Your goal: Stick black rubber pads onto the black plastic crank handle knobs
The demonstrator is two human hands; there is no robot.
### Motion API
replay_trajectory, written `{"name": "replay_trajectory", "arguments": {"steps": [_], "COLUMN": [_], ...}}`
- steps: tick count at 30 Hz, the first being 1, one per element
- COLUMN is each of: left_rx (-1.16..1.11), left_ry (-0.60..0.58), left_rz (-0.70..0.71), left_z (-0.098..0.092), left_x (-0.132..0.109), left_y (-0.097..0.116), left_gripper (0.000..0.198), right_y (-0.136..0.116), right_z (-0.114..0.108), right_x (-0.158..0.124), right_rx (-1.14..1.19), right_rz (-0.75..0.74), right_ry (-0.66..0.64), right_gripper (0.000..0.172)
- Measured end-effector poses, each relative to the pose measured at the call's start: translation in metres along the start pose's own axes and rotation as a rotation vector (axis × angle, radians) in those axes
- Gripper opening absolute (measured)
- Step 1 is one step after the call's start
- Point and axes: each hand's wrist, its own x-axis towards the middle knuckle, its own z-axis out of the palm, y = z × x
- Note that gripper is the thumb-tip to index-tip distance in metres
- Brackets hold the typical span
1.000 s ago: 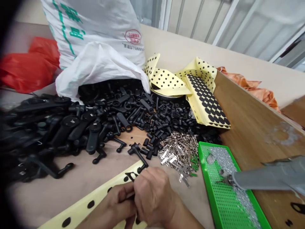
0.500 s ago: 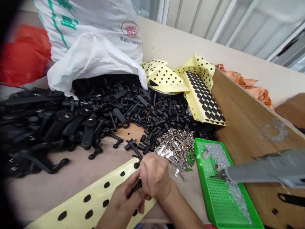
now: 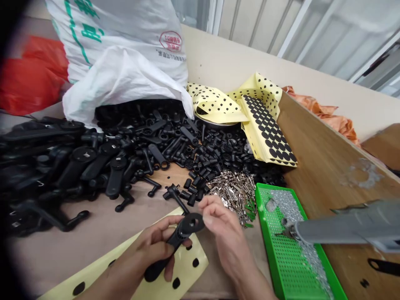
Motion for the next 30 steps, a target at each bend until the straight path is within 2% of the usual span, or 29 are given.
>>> {"name": "replay_trajectory", "arguments": {"steps": [3, 10, 18, 25, 30], "left_rx": [0.017, 0.190, 0.316, 0.325, 0.345], "left_ry": [-0.017, 0.093, 0.099, 0.091, 0.073], "left_rz": [0.014, -0.012, -0.019, -0.033, -0.037], "left_z": [-0.002, -0.003, 0.000, -0.002, -0.002], "left_x": [0.003, -0.001, -0.006, -0.006, -0.008], "left_y": [0.001, 0.010, 0.018, 0.014, 0.019], "left_gripper": [0.044, 0.037, 0.038, 0.044, 0.042], "right_y": [0.008, 0.018, 0.020, 0.020, 0.019], "right_z": [0.000, 0.002, 0.004, 0.003, 0.000], "right_x": [-0.005, -0.007, -0.005, -0.006, -0.005], "right_rx": [-0.005, 0.011, 0.033, 0.089, 0.076], "right_rz": [0.079, 0.144, 0.185, 0.217, 0.207], "right_ry": [-0.018, -0.066, -0.100, -0.108, -0.132], "right_gripper": [0.022, 0.025, 0.025, 0.014, 0.018]}}
